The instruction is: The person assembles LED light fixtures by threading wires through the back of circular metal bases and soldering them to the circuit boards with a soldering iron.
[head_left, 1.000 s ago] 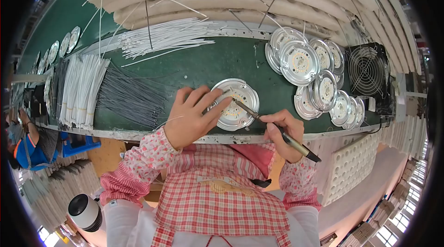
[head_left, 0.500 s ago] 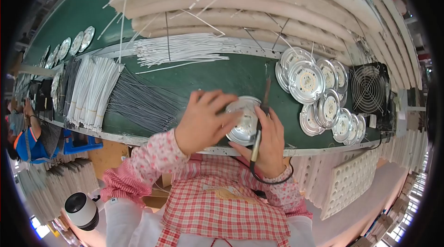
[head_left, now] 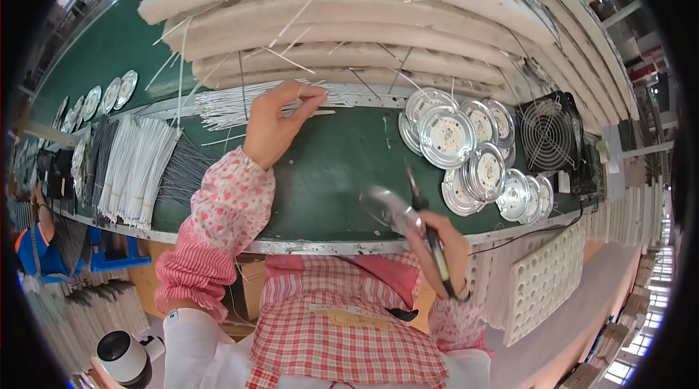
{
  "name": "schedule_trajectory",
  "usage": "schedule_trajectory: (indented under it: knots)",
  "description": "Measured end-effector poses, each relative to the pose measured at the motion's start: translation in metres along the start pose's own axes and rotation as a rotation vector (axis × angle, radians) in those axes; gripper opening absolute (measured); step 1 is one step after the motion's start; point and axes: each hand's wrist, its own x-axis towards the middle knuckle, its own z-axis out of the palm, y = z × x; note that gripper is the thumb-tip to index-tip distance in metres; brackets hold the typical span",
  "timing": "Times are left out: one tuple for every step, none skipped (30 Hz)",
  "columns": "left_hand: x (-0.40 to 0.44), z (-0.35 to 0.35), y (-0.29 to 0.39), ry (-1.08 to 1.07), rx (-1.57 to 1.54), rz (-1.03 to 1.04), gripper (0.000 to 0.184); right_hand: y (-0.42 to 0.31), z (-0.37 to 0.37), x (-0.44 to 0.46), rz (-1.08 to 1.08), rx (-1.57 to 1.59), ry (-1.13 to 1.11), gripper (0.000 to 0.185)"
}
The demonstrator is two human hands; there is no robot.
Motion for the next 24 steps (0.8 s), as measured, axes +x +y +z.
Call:
schedule_trajectory:
  knots:
    - [-0.004,0.001,0.012,-0.048,-0.007,0.015,0.016,-0.004,0.003,0.01,0.064,0.009,0.035,0.031]
    - [-0.01,0.003,0.024,-0.094,-0.015,0.031,0.017,-0.001,0.009,0.018,0.085,0.056,0.074,0.029]
    - [-0.017,0.006,0.034,-0.138,-0.023,0.047,0.018,0.006,0.017,0.025,0.103,0.102,0.114,0.028]
    - [-0.026,0.013,0.044,-0.17,-0.011,0.063,0.021,0.009,0.022,0.03,0.118,0.149,0.152,0.026]
    - [-0.037,0.021,0.047,-0.186,0.068,0.101,0.021,0.008,0.026,0.033,0.148,0.164,0.168,0.027]
    - [-0.046,0.028,0.05,-0.218,0.056,0.117,0.02,0.007,0.029,0.036,0.178,0.179,0.181,0.027]
    - [-0.053,0.036,0.053,-0.249,0.043,0.133,0.019,0.006,0.031,0.037,0.208,0.195,0.194,0.027]
    - [-0.06,0.043,0.056,-0.235,0.064,0.131,0.018,0.006,0.032,0.036,0.211,0.174,0.199,0.027]
    - [-0.066,0.05,0.059,-0.222,0.085,0.13,0.017,0.006,0.033,0.036,0.202,0.169,0.203,0.027]
    - [-0.07,0.054,0.061,-0.209,0.105,0.128,0.016,0.007,0.033,0.035,0.193,0.163,0.208,0.027]
    - [-0.071,0.056,0.061,-0.194,0.121,0.14,0.016,0.007,0.033,0.035,0.183,0.157,0.213,0.027]
    - [-0.071,0.057,0.062,-0.178,0.137,0.154,0.016,0.007,0.034,0.035,0.188,0.16,0.217,0.027]
    - [-0.071,0.057,0.063,-0.16,0.154,0.168,0.016,0.007,0.034,0.035,0.19,0.164,0.221,0.027]
    - [-0.071,0.057,0.064,-0.152,0.162,0.173,0.016,0.006,0.035,0.034,0.192,0.168,0.225,0.027]
    - [-0.072,0.056,0.065,-0.144,0.17,0.18,0.016,0.005,0.035,0.034,0.192,0.156,0.224,0.027]
    - [-0.072,0.056,0.066,-0.134,0.18,0.186,0.016,0.003,0.034,0.034,0.191,0.144,0.222,0.027]
    - [-0.072,0.054,0.067,-0.129,0.194,0.195,0.016,0.001,0.034,0.034,0.19,0.133,0.222,0.027]
    - [-0.072,0.053,0.068,-0.124,0.207,0.204,0.016,-0.001,0.034,0.034,0.165,0.11,0.229,0.027]
    - [-0.073,0.053,0.069,-0.119,0.219,0.213,0.017,-0.002,0.034,0.033,0.141,0.087,0.236,0.027]
    - [-0.074,0.052,0.069,-0.116,0.219,0.22,0.017,-0.004,0.034,0.033,0.116,0.063,0.244,0.027]
    - [-0.075,0.053,0.069,-0.113,0.219,0.227,0.017,-0.007,0.034,0.032,0.089,0.046,0.245,0.028]
    - [-0.076,0.053,0.069,-0.109,0.219,0.233,0.018,-0.01,0.035,0.03,0.061,0.03,0.245,0.028]
    - [-0.077,0.052,0.07,-0.114,0.191,0.227,0.018,-0.012,0.036,0.029,0.034,0.014,0.246,0.029]
    - [-0.079,0.051,0.072,-0.12,0.163,0.222,0.018,-0.013,0.039,0.028,-0.065,-0.063,0.276,0.037]
